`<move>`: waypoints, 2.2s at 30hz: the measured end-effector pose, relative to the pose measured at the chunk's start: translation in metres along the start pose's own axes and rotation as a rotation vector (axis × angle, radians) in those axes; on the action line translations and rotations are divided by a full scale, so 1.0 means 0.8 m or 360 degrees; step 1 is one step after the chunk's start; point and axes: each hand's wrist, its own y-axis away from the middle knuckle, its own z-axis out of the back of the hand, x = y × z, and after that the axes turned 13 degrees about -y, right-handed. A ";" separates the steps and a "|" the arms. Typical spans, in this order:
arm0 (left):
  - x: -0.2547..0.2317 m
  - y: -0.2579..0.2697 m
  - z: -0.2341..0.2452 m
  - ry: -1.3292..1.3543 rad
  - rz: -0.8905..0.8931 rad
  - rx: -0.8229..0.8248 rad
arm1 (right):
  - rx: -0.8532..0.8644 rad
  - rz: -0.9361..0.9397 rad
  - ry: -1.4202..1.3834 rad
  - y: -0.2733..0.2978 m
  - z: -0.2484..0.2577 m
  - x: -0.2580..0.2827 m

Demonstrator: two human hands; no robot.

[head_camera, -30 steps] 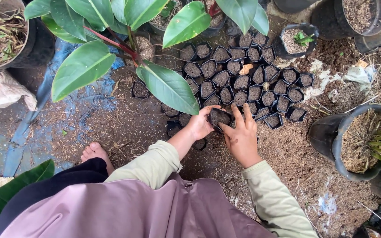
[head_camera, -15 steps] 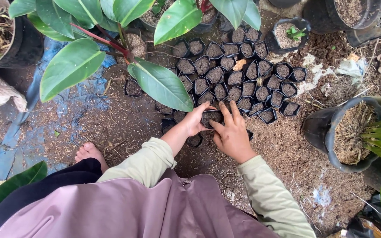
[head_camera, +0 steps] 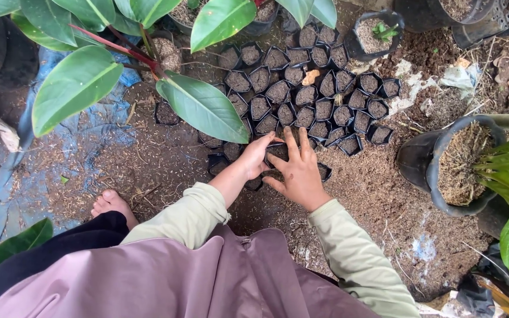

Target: Arranging small black plastic seedling bags into a honeycomb-shaped grid on the ground in a nursery.

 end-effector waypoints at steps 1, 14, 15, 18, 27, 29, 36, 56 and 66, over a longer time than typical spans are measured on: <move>-0.001 0.003 -0.002 -0.0005 0.0007 0.0008 | 0.0000 -0.0012 0.0001 0.001 -0.002 -0.002; -0.005 0.005 -0.001 0.0091 -0.0044 -0.0139 | -0.0633 -0.0769 -0.1116 0.017 -0.077 -0.064; 0.001 0.000 -0.001 0.0094 -0.0066 -0.0155 | -0.0520 -0.0973 -0.1275 0.019 -0.083 -0.061; 0.033 -0.031 0.013 0.0083 -0.0130 -0.0211 | -0.0493 -0.0938 -0.1213 0.018 -0.098 -0.067; 0.025 -0.015 0.006 -0.0007 -0.0149 -0.0146 | -0.0539 -0.0715 -0.0879 0.012 -0.089 -0.065; 0.029 -0.017 0.007 -0.0008 -0.0134 -0.0137 | -0.0551 -0.0707 -0.0854 0.014 -0.092 -0.067; 0.029 -0.014 0.007 -0.0103 -0.0082 -0.0116 | -0.0556 -0.0740 -0.0864 0.013 -0.085 -0.064; 0.051 -0.031 0.002 0.0262 -0.0212 -0.0060 | -0.0585 -0.1484 -0.2522 0.005 -0.091 -0.036; 0.013 0.012 -0.020 -0.0186 -0.0175 0.0200 | -0.0667 -0.1502 -0.2640 0.022 -0.095 -0.140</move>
